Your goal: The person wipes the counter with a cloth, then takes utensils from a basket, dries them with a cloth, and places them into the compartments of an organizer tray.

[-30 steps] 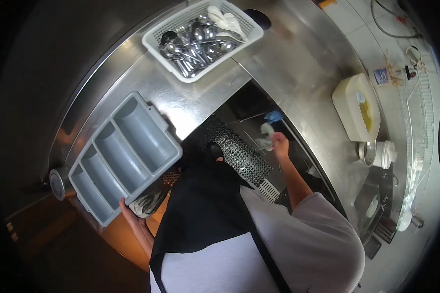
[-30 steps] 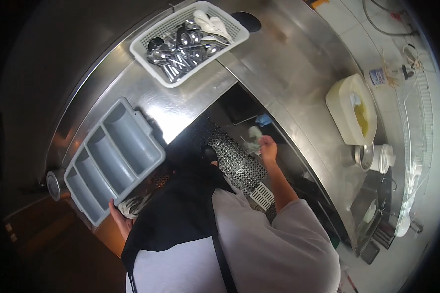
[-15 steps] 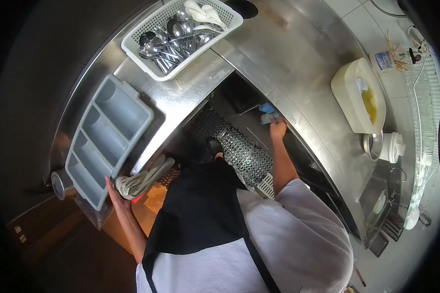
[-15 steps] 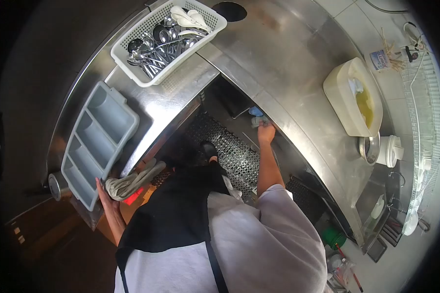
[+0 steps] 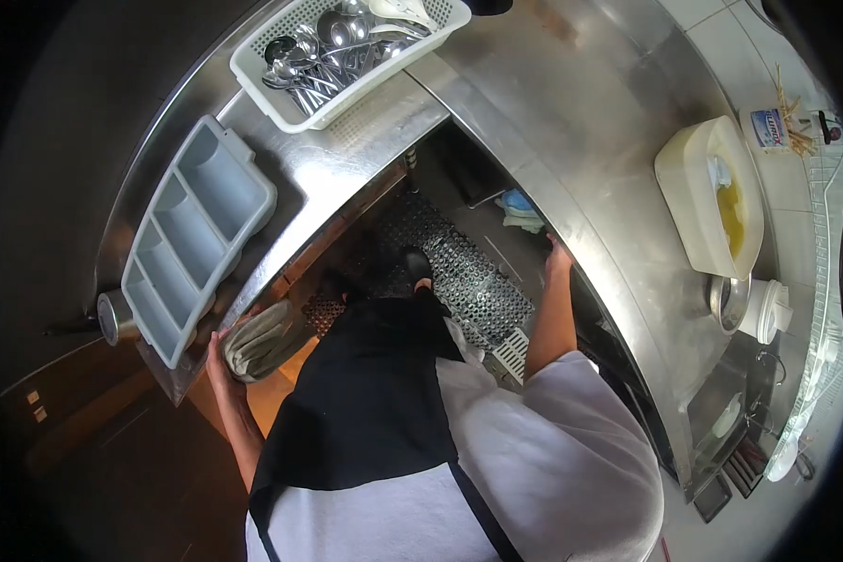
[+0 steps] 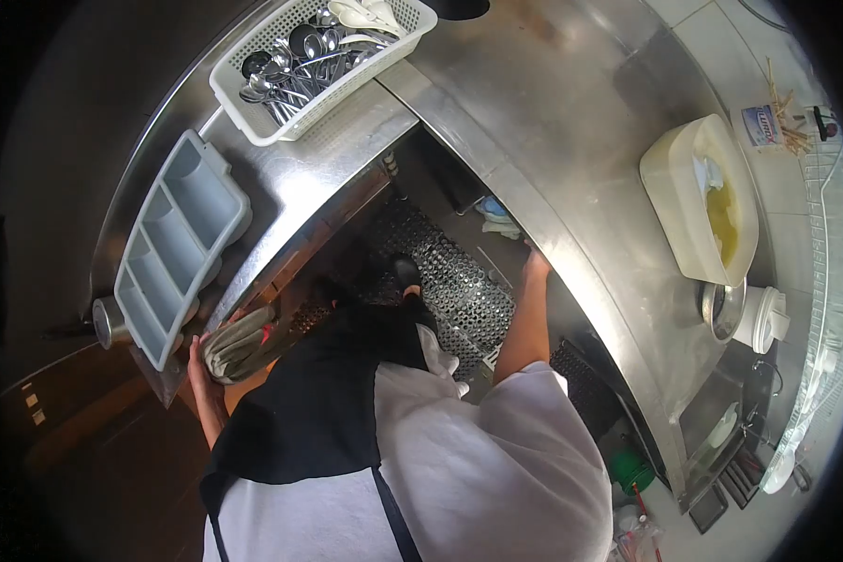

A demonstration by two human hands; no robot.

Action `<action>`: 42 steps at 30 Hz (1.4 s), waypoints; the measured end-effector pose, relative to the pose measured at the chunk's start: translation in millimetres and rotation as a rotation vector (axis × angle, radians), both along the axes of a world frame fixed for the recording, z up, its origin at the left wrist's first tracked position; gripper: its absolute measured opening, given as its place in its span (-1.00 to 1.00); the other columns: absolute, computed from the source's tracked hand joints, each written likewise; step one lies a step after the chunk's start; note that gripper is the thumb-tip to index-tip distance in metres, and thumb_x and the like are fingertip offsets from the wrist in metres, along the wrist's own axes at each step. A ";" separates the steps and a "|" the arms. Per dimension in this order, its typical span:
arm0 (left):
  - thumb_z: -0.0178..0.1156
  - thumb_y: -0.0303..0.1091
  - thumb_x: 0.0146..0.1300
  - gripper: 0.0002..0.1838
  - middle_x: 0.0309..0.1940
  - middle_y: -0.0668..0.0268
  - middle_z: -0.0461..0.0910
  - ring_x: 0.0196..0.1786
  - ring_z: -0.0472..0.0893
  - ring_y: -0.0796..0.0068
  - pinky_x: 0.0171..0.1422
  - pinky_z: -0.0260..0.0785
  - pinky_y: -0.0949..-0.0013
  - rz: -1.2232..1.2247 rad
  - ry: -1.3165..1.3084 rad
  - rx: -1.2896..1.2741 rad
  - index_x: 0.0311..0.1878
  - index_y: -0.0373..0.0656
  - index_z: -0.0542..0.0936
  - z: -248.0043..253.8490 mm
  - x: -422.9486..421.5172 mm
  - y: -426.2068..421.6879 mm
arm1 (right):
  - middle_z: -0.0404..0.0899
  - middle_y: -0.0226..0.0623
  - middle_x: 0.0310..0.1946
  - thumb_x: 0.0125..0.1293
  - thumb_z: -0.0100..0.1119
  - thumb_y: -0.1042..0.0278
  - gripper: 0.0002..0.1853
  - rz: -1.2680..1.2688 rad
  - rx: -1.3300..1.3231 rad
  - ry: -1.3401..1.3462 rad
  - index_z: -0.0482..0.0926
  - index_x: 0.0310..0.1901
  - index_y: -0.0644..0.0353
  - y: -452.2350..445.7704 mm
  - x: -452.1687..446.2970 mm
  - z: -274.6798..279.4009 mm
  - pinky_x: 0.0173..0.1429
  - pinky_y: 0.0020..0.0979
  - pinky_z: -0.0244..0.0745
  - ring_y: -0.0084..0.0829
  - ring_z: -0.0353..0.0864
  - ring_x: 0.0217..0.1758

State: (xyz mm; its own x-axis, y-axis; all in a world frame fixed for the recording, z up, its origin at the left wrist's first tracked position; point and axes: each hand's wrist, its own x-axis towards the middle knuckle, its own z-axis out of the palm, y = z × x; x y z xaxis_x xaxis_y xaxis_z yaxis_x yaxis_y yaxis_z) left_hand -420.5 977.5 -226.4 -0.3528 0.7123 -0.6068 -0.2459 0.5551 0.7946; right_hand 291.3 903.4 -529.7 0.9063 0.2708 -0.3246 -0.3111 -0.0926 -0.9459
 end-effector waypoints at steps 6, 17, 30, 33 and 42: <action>0.09 0.00 0.54 -0.47 0.03 0.06 0.71 0.03 0.72 0.22 0.18 0.56 0.21 -0.050 0.057 -0.027 0.17 -0.36 0.59 -6.6 22.0 -5.6 | 0.51 -0.09 0.35 0.55 0.02 0.05 -0.48 -0.240 0.506 0.173 0.43 0.40 0.14 5.6 14.6 -16.7 0.36 -0.12 0.49 -0.13 0.53 0.37; 0.25 -0.18 0.42 -0.63 -0.05 0.23 0.70 -0.02 0.65 0.45 0.18 0.46 0.36 -0.296 0.300 0.055 0.11 -0.26 0.67 -8.7 58.8 8.3 | 0.67 0.10 0.11 0.50 0.06 -0.01 -0.52 0.494 -1.048 -0.579 0.66 0.13 0.24 6.7 -32.7 65.3 0.19 -0.03 0.57 0.10 0.66 0.15; 0.35 -0.27 0.36 -0.66 -0.11 0.28 0.70 -0.07 0.63 0.52 0.07 0.47 0.41 -0.405 0.309 0.088 0.11 -0.24 0.67 -9.7 96.0 10.7 | 0.74 0.06 -0.11 0.50 0.01 -0.12 -0.47 0.588 -1.114 -1.037 0.68 0.07 0.23 6.0 -35.8 64.5 0.00 0.08 0.62 0.15 0.74 -0.09; 0.34 -0.29 0.36 -0.67 -0.09 0.27 0.69 -0.06 0.63 0.52 0.07 0.47 0.41 -0.425 0.325 0.099 0.11 -0.25 0.67 -14.4 96.0 7.2 | 0.74 0.03 -0.09 0.51 0.01 -0.06 -0.51 0.597 -1.050 -1.042 0.70 0.05 0.21 10.1 -37.0 65.6 -0.02 0.08 0.62 0.13 0.73 -0.08; 0.24 -0.40 0.42 -0.69 0.02 0.25 0.70 0.06 0.64 0.47 0.21 0.45 0.39 -0.442 0.372 0.265 0.16 -0.29 0.63 -5.0 106.2 2.9 | 0.71 -0.07 -0.14 0.28 0.37 0.18 -0.69 0.645 -0.959 -0.979 0.70 0.01 0.11 10.2 -66.2 100.0 0.03 -0.04 0.60 0.01 0.69 -0.03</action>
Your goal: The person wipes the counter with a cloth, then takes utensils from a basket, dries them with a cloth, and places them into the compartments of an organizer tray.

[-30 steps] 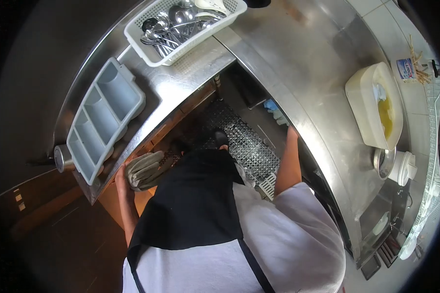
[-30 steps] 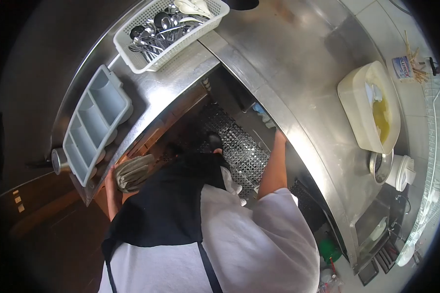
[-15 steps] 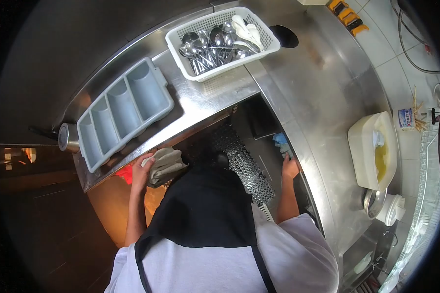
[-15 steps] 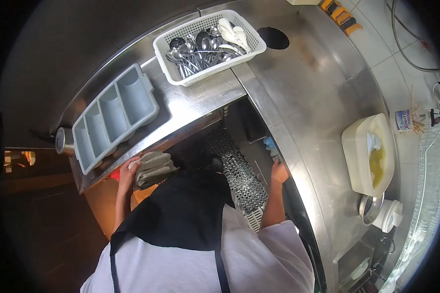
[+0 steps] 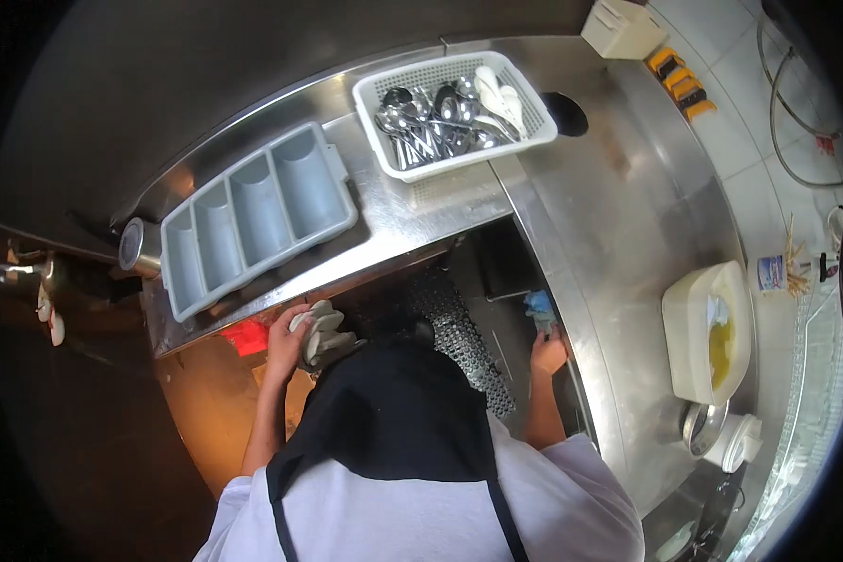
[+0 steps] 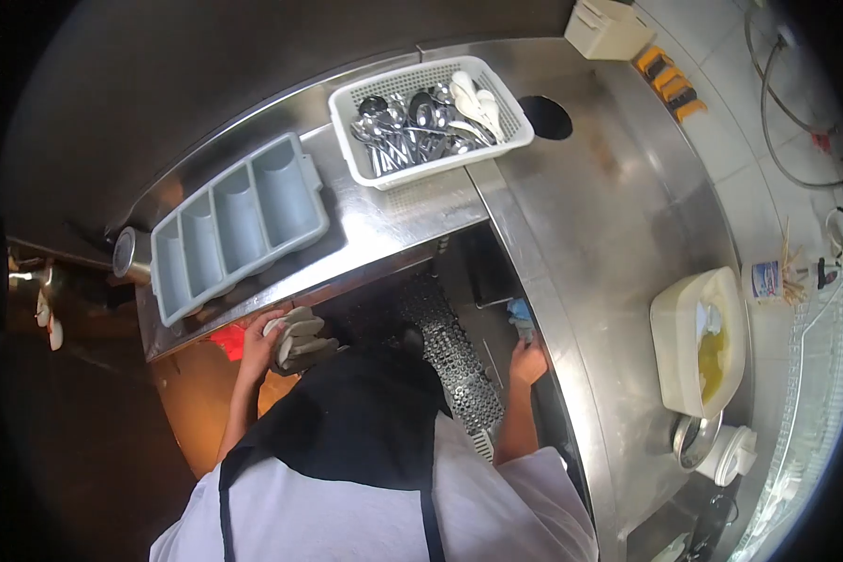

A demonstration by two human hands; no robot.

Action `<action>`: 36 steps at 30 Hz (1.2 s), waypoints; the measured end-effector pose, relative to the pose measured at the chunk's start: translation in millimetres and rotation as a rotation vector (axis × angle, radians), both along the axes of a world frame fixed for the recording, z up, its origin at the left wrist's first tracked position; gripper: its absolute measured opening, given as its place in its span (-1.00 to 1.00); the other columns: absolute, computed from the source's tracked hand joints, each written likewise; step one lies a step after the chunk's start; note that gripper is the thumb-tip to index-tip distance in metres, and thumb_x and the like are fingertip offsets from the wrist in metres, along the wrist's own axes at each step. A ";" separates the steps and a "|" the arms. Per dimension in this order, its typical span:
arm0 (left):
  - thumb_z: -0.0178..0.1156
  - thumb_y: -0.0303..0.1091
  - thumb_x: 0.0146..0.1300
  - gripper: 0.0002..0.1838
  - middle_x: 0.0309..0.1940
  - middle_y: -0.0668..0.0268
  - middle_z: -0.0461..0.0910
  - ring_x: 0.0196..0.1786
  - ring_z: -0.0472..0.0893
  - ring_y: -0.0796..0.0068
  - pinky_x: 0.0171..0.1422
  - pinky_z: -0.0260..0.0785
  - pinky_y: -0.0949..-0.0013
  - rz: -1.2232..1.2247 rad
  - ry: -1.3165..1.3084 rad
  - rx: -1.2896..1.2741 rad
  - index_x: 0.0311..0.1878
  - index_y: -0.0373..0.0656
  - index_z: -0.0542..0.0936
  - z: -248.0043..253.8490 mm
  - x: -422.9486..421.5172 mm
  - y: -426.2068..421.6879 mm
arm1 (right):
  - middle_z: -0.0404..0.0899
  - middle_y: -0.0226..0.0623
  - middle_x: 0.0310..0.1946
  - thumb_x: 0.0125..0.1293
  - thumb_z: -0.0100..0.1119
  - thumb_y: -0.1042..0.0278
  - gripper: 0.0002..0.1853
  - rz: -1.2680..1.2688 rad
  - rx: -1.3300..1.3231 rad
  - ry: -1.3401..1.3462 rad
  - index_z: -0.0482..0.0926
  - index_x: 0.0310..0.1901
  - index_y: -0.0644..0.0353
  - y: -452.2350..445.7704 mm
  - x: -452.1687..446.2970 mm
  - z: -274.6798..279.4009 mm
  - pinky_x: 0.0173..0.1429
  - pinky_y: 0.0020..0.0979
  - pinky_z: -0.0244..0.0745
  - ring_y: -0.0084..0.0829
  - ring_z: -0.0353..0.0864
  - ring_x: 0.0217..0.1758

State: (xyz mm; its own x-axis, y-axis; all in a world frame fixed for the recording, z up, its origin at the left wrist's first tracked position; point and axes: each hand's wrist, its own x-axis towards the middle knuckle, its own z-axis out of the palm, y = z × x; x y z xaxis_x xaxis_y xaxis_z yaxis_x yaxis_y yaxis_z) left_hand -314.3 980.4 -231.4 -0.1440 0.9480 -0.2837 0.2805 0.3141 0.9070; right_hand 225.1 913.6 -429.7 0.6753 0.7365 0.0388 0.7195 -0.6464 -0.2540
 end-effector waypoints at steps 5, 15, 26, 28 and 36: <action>0.14 -0.41 0.47 -0.66 0.11 0.21 0.67 0.19 0.59 0.44 0.34 0.39 0.36 -0.060 0.080 0.145 0.25 -0.22 0.60 43.8 19.8 4.6 | 0.67 -0.12 -0.02 0.12 0.55 0.33 -0.68 0.253 0.278 0.276 0.73 -0.11 0.23 19.1 -55.3 29.9 -0.01 -0.20 0.65 -0.16 0.73 -0.10; 0.02 -0.22 0.58 -0.64 -0.18 -0.15 0.68 -0.06 0.68 -0.16 0.05 0.50 0.03 -0.313 0.545 0.326 0.26 -0.16 0.58 169.5 59.5 3.6 | 0.65 -0.26 0.10 0.24 0.30 0.54 -0.45 1.033 0.047 1.600 0.52 0.30 0.26 162.2 -282.7 209.0 0.25 -0.41 0.48 -0.47 0.59 0.13; 0.29 -0.26 0.42 -0.73 -0.23 0.22 0.76 -0.13 0.75 0.40 -0.03 0.58 0.33 0.075 0.215 0.359 0.01 -0.28 0.69 133.1 -15.2 -63.9 | 0.75 -0.10 -0.07 0.04 0.21 0.63 -0.53 1.503 0.478 0.857 0.71 0.06 0.22 139.8 -317.1 326.6 0.12 -0.25 0.63 -0.11 0.76 0.00; 0.39 -0.31 0.29 -0.55 0.07 0.08 0.69 0.14 0.70 0.20 0.23 0.51 0.21 0.000 0.289 0.469 0.19 -0.28 0.60 146.0 11.3 -56.9 | 0.72 -0.13 -0.13 0.01 0.24 0.63 -0.53 1.619 0.423 0.793 0.71 0.03 0.15 128.3 -337.0 343.6 0.04 -0.25 0.64 -0.11 0.74 -0.07; 0.10 -0.42 0.45 -0.63 0.03 0.05 0.70 0.11 0.67 0.24 0.26 0.43 0.22 0.141 -0.135 0.491 0.26 -0.33 0.51 110.7 0.5 -35.8 | 0.68 -0.36 0.05 0.23 0.39 0.52 -0.50 1.128 0.335 1.627 0.57 0.23 0.28 129.0 -385.5 346.3 0.22 -0.38 0.51 -0.43 0.63 0.12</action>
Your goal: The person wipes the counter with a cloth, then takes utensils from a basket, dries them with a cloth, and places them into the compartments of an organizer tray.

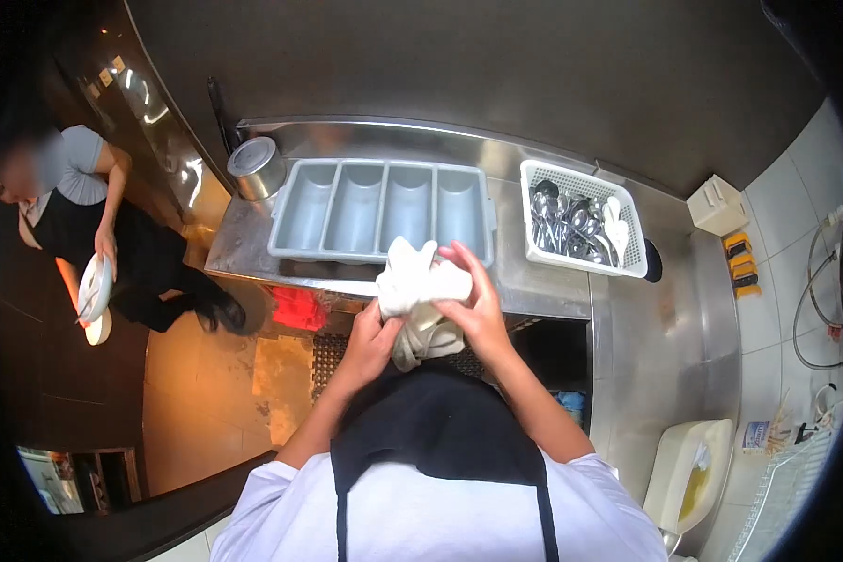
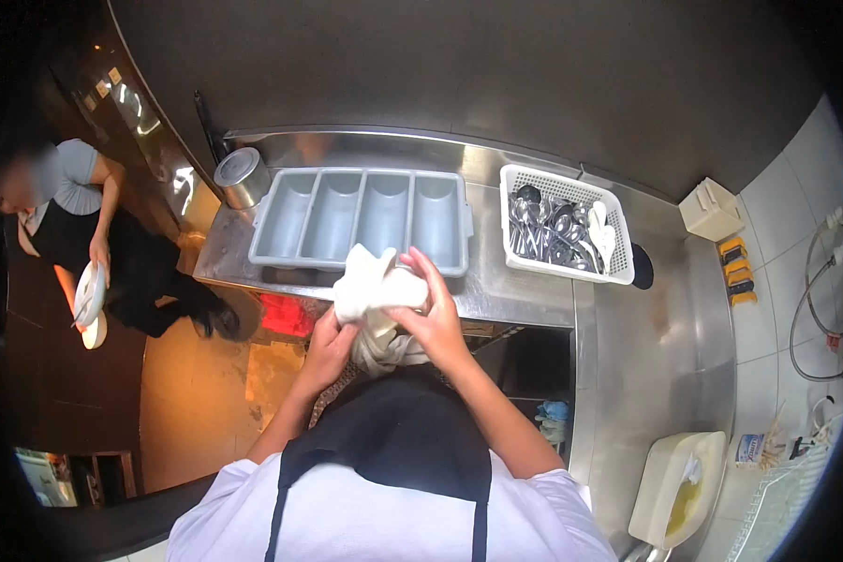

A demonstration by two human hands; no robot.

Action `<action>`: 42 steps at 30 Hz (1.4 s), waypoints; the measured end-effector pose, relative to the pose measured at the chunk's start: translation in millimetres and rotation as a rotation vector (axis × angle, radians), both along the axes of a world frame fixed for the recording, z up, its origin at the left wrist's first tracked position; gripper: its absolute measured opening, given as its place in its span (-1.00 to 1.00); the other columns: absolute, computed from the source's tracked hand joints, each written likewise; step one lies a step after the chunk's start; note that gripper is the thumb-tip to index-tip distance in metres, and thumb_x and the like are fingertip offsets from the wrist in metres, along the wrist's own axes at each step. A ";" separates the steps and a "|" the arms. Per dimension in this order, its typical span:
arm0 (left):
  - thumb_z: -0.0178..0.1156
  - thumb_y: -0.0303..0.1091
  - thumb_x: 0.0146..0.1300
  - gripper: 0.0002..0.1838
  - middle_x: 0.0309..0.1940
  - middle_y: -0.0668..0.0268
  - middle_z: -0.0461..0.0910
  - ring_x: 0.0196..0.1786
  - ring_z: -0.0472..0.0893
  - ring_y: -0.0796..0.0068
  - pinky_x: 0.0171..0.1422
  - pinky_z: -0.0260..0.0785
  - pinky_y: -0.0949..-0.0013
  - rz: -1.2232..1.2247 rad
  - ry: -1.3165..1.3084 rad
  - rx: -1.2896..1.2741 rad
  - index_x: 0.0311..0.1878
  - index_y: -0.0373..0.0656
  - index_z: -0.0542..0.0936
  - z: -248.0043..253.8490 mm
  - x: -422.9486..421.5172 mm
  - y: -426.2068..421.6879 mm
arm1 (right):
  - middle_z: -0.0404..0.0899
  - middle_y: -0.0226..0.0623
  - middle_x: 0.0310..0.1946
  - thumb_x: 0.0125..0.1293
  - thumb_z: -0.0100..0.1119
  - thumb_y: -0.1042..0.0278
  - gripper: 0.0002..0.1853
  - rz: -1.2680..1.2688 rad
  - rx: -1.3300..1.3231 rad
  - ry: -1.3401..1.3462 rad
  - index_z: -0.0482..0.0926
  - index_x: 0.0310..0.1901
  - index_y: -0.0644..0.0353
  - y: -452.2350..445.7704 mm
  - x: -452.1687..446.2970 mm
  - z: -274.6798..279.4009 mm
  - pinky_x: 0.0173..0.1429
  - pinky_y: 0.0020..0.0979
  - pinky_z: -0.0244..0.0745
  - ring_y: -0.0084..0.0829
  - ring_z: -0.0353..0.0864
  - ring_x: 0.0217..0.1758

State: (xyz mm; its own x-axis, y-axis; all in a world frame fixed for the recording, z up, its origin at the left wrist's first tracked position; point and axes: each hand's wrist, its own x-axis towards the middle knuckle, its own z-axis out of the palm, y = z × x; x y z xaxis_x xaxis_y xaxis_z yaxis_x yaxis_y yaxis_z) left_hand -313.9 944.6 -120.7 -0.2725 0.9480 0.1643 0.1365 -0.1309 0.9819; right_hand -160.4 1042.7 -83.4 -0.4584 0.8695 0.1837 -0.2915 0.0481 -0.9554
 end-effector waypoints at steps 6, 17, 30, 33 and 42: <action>0.01 -0.20 0.60 -0.55 0.06 -0.02 0.69 0.15 0.66 0.25 0.28 0.42 0.24 0.024 -0.047 -0.032 0.32 -0.38 0.48 15.6 -17.8 28.9 | 0.74 -0.34 -0.05 0.45 0.29 0.30 -0.67 -0.008 -0.085 -0.242 0.65 0.13 0.33 4.5 -21.8 -25.5 0.15 -0.43 0.51 -0.55 0.64 0.04; 0.06 -0.33 0.56 -0.79 -0.35 0.40 0.57 -0.33 0.59 0.59 -0.20 0.49 0.46 -0.012 -0.706 -0.111 0.02 -0.27 0.56 6.3 -123.0 18.9 | 0.73 -0.34 -0.13 0.58 0.09 0.27 -0.72 -0.311 -0.226 -0.129 0.66 0.05 0.31 23.7 -19.3 5.9 0.12 -0.43 0.52 -0.52 0.67 -0.04; -0.04 -0.02 0.61 -0.49 0.14 0.15 0.60 0.18 0.65 0.31 0.22 0.55 0.31 -0.084 -0.660 -0.268 0.37 -0.22 0.41 0.3 -67.1 29.0 | 0.62 0.10 -0.38 0.33 0.26 0.38 -0.78 0.403 0.819 -0.284 0.60 -0.06 0.31 -2.2 -106.5 105.5 -0.22 -0.07 0.52 0.14 0.65 -0.30; -0.03 -0.05 0.59 -0.50 0.13 0.14 0.60 0.16 0.64 0.30 0.22 0.55 0.30 0.031 -0.657 -0.252 0.36 -0.22 0.41 0.5 -54.9 40.7 | 0.69 0.08 -0.24 0.37 0.21 0.46 -0.71 0.480 0.647 -0.204 0.59 0.09 0.33 18.5 -76.2 114.5 -0.09 -0.21 0.58 -0.05 0.75 -0.17; 0.02 -0.12 0.53 -0.53 0.08 0.13 0.60 0.13 0.64 0.26 0.20 0.53 0.28 0.383 -0.556 -0.227 0.33 -0.23 0.42 6.6 -11.4 61.1 | 0.72 -0.21 -0.15 0.50 0.14 0.38 -0.79 0.326 0.072 0.318 0.62 0.02 0.33 132.1 -53.0 169.4 0.10 -0.37 0.51 -0.52 0.63 -0.06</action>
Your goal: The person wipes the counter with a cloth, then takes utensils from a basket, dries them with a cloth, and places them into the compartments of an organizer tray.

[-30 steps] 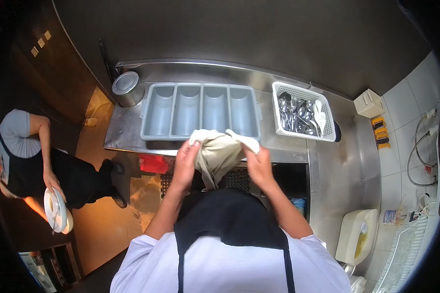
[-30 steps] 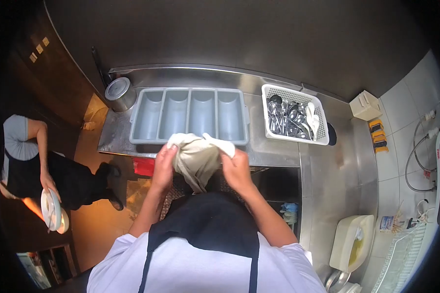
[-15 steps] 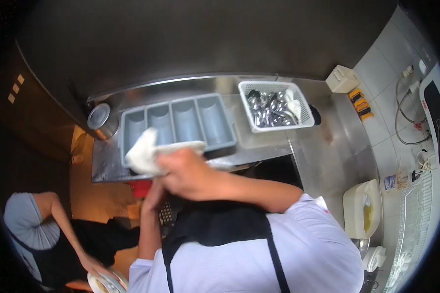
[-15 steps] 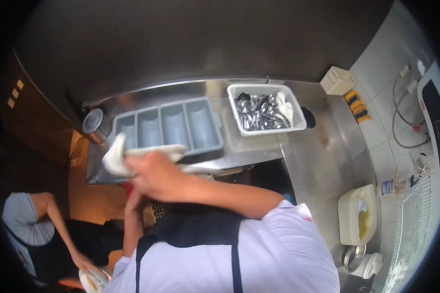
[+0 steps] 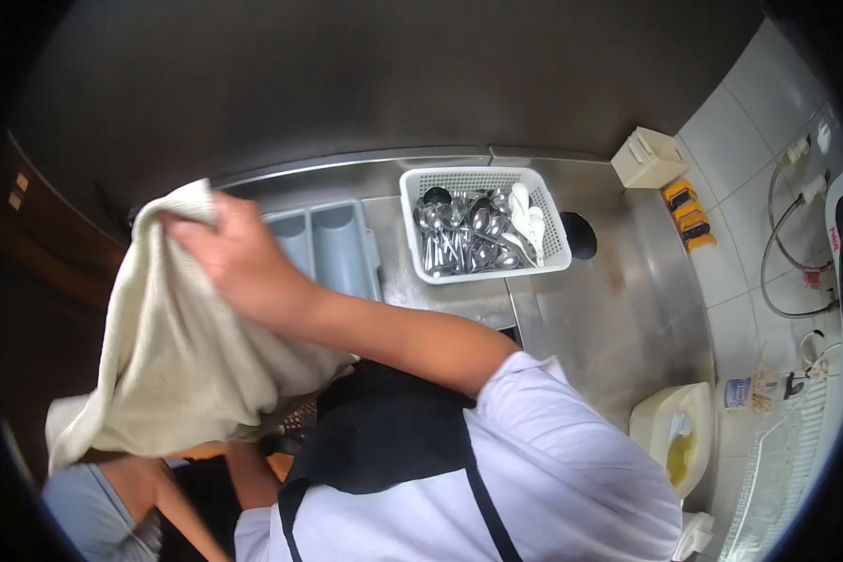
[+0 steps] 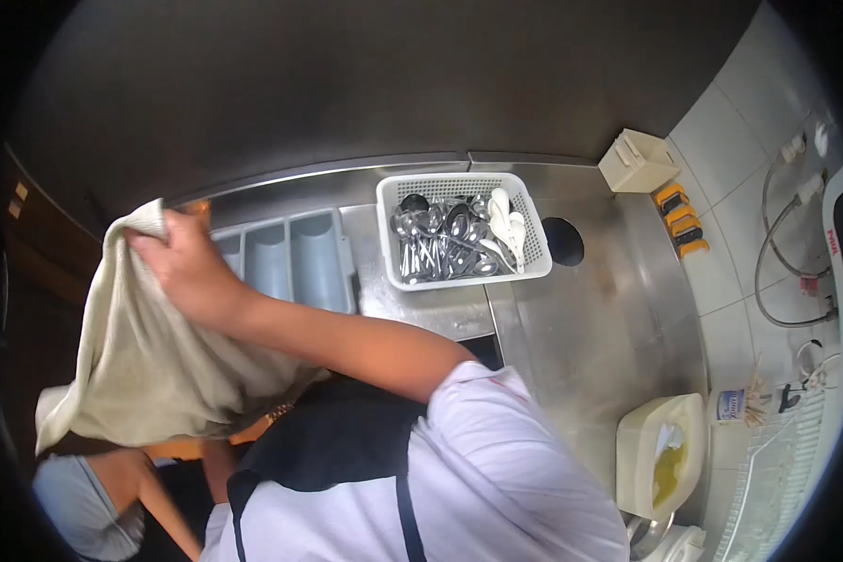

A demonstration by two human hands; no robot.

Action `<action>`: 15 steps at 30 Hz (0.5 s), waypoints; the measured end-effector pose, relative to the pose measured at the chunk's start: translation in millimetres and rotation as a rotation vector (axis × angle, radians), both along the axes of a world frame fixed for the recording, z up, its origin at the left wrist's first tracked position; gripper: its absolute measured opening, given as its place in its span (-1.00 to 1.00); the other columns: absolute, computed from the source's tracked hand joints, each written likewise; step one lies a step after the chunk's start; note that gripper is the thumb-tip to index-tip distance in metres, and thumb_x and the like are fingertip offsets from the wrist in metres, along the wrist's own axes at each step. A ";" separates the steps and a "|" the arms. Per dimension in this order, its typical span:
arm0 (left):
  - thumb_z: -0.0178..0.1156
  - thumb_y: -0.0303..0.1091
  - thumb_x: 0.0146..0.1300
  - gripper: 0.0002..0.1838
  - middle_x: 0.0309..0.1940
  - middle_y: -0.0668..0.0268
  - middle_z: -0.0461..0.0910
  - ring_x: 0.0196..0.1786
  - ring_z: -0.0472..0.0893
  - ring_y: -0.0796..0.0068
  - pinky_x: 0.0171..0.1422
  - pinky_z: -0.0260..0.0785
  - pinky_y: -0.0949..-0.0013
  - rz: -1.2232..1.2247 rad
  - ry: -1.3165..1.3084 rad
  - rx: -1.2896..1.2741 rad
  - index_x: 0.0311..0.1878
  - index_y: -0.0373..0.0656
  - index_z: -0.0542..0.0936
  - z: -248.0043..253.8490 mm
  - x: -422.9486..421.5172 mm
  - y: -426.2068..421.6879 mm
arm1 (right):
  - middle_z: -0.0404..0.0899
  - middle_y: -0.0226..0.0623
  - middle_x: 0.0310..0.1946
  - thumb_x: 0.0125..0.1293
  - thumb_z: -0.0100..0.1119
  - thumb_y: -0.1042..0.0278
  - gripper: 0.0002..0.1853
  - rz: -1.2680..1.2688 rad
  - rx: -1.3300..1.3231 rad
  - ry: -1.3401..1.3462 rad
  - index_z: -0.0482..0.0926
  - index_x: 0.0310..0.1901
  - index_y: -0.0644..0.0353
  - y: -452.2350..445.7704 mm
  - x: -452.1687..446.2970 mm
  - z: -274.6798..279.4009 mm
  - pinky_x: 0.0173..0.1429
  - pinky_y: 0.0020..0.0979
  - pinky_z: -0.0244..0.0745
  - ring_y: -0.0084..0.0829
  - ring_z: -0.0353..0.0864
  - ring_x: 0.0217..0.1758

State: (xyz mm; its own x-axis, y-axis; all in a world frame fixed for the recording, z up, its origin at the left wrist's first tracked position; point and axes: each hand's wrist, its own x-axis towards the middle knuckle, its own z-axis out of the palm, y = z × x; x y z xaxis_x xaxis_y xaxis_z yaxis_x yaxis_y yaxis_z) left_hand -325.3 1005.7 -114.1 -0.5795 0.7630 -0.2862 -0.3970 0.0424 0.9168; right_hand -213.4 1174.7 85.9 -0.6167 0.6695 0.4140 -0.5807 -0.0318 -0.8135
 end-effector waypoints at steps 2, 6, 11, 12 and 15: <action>0.03 -0.14 0.52 -0.54 0.07 0.13 0.60 0.12 0.64 0.26 0.20 0.53 0.28 0.044 0.007 -0.016 0.32 -0.24 0.43 -4.4 22.5 5.2 | 0.74 -0.12 -0.17 0.44 0.25 0.22 -0.69 0.012 0.203 -0.123 0.64 -0.01 0.32 43.1 -34.4 -41.4 0.09 -0.30 0.53 -0.39 0.69 -0.07; 0.05 -0.17 0.49 -0.55 0.05 0.12 0.60 0.10 0.63 0.24 0.20 0.53 0.27 0.126 -0.010 -0.068 0.30 -0.24 0.43 -16.5 62.5 12.2 | 0.75 -0.11 -0.13 0.35 0.34 0.05 -0.59 -0.005 0.652 -0.599 0.71 0.03 0.23 148.9 39.3 -151.0 0.07 -0.26 0.58 -0.24 0.73 -0.04; 0.08 -0.21 0.46 -0.56 0.02 0.11 0.60 0.08 0.63 0.22 0.19 0.52 0.26 0.197 -0.009 -0.100 0.28 -0.25 0.44 -16.0 85.4 12.6 | 0.70 -0.01 0.03 0.17 0.24 0.44 -0.64 -0.671 0.985 -1.510 0.75 0.02 0.13 299.5 236.9 -243.4 0.28 -0.06 0.53 -0.02 0.66 0.13; 0.08 -0.22 0.45 -0.56 0.02 0.11 0.60 0.08 0.63 0.21 0.19 0.52 0.26 0.199 -0.005 -0.104 0.28 -0.25 0.44 -13.7 87.8 15.0 | 0.72 -0.03 -0.05 0.15 0.25 0.44 -0.67 -0.619 1.045 -1.674 0.77 -0.02 0.09 320.8 267.2 -264.7 0.24 -0.06 0.54 -0.01 0.65 0.11; 0.10 -0.25 0.43 -0.57 0.00 0.10 0.60 0.06 0.63 0.20 0.18 0.51 0.26 0.185 0.017 -0.109 0.27 -0.25 0.44 -13.5 93.1 22.7 | 0.73 -0.09 -0.15 0.16 0.26 0.45 -0.71 -0.572 1.042 -1.497 0.78 -0.07 0.08 334.0 307.9 -301.0 0.13 -0.09 0.60 -0.02 0.69 0.01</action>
State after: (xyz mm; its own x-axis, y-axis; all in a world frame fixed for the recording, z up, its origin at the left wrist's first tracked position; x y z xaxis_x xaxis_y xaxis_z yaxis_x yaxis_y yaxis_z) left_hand -232.2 1028.4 -127.6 -0.7125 0.6083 -0.3498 -0.3913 0.0693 0.9176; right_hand 94.6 1508.7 -215.1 -0.6263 0.7663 0.1434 0.7507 0.6424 -0.1541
